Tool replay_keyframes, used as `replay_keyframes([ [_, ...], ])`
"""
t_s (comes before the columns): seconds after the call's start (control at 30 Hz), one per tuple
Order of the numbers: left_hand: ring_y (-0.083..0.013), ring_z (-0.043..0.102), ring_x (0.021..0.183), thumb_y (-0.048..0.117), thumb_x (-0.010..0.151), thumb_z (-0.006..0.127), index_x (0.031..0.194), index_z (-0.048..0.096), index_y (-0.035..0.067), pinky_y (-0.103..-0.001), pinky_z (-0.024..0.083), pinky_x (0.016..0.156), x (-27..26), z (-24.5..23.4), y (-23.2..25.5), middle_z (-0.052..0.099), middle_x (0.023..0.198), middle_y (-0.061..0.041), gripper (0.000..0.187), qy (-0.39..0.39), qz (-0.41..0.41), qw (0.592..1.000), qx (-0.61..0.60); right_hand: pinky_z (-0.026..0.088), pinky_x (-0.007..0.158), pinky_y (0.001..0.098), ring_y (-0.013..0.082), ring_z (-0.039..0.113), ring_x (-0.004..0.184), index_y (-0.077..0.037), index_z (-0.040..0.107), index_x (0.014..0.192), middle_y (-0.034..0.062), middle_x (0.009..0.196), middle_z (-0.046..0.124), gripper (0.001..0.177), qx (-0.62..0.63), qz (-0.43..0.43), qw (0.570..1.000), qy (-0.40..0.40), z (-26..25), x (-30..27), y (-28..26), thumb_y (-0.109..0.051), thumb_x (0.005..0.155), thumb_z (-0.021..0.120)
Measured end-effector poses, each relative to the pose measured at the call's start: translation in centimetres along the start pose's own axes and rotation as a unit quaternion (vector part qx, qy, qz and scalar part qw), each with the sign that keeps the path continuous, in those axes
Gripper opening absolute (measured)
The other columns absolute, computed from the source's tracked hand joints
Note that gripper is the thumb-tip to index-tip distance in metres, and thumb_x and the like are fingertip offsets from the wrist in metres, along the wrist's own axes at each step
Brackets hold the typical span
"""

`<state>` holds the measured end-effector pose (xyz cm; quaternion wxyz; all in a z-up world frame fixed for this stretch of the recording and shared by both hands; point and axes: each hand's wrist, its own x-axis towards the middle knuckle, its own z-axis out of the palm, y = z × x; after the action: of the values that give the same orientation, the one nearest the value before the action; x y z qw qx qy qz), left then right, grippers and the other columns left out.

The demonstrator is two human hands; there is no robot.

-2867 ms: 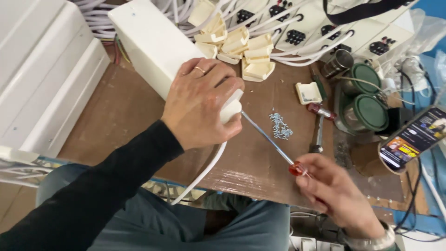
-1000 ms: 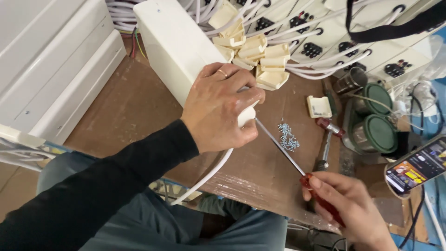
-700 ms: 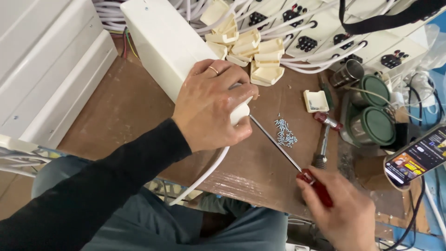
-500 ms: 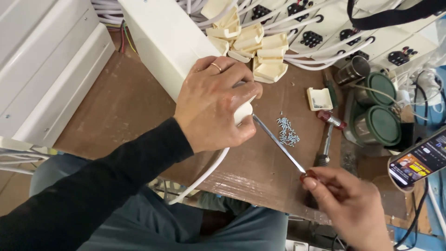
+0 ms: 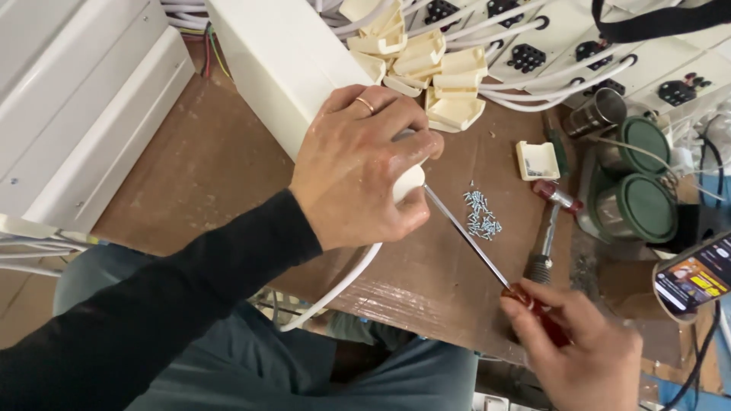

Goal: Assembling white plastic electrical enclosures by attaching side covers and using a screwdriver to secure or align components.

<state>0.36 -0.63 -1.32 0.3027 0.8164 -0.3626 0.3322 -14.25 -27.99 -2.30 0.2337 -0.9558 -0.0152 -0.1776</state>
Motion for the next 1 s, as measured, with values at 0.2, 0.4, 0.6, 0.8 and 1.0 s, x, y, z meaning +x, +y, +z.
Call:
replay_keyframes([
  [0.2,-0.0271,0.060,0.110,0.025,0.073,0.077,0.101,0.071,0.013,-0.047,0.045,0.102,0.1,-0.4,0.1,0.065,0.107,-0.003,0.031,-0.013,0.009,1.000,0.006,0.042,0.053,0.0321,0.0179,0.056,0.065,0.003,0.071,0.117,0.0163,0.086,0.074,0.024,0.251,0.190,0.940,-0.133,1.0,-0.4,6.8,-0.003,0.095,0.079],
  [0.4,-0.0267,0.061,0.114,0.029,0.084,0.073,0.110,0.071,0.009,-0.048,0.043,0.106,-0.2,-1.9,0.2,0.066,0.113,-0.006,0.033,-0.013,0.044,0.999,-0.013,0.063,0.075,0.0260,0.0127,0.078,0.087,0.001,0.070,0.115,0.0081,0.094,0.080,0.032,0.305,0.118,0.943,-0.067,4.4,-5.8,9.4,-0.006,0.084,0.073],
  [0.6,-0.0245,0.062,0.113,0.023,0.093,0.067,0.103,0.071,0.013,-0.046,0.041,0.105,-0.2,-0.4,-0.2,0.069,0.110,-0.001,0.015,-0.009,0.009,1.000,-0.025,0.060,0.063,0.0263,0.0114,0.078,0.070,-0.006,0.080,0.101,0.0048,0.080,0.080,0.028,0.115,0.114,0.985,-0.066,5.6,-6.3,2.5,-0.011,0.075,0.087],
  [0.8,-0.0242,0.062,0.114,0.022,0.093,0.067,0.102,0.070,0.013,-0.045,0.043,0.105,-0.3,-0.1,-0.2,0.069,0.111,-0.001,0.013,0.016,0.014,1.000,-0.006,0.059,0.065,0.0223,0.0087,0.076,0.073,-0.006,0.078,0.105,0.0046,0.083,0.082,0.028,0.221,0.091,0.971,-0.022,7.9,-8.5,6.0,-0.010,0.077,0.083],
  [1.0,-0.0252,0.063,0.114,0.023,0.092,0.067,0.107,0.071,0.013,-0.045,0.042,0.104,-0.2,-0.2,-0.4,0.070,0.110,-0.003,0.018,0.008,0.014,1.000,-0.011,0.060,0.066,0.0239,0.0099,0.078,0.073,-0.005,0.078,0.103,0.0046,0.082,0.082,0.028,0.150,0.126,0.980,-0.031,6.0,-6.6,1.0,-0.009,0.075,0.084],
])
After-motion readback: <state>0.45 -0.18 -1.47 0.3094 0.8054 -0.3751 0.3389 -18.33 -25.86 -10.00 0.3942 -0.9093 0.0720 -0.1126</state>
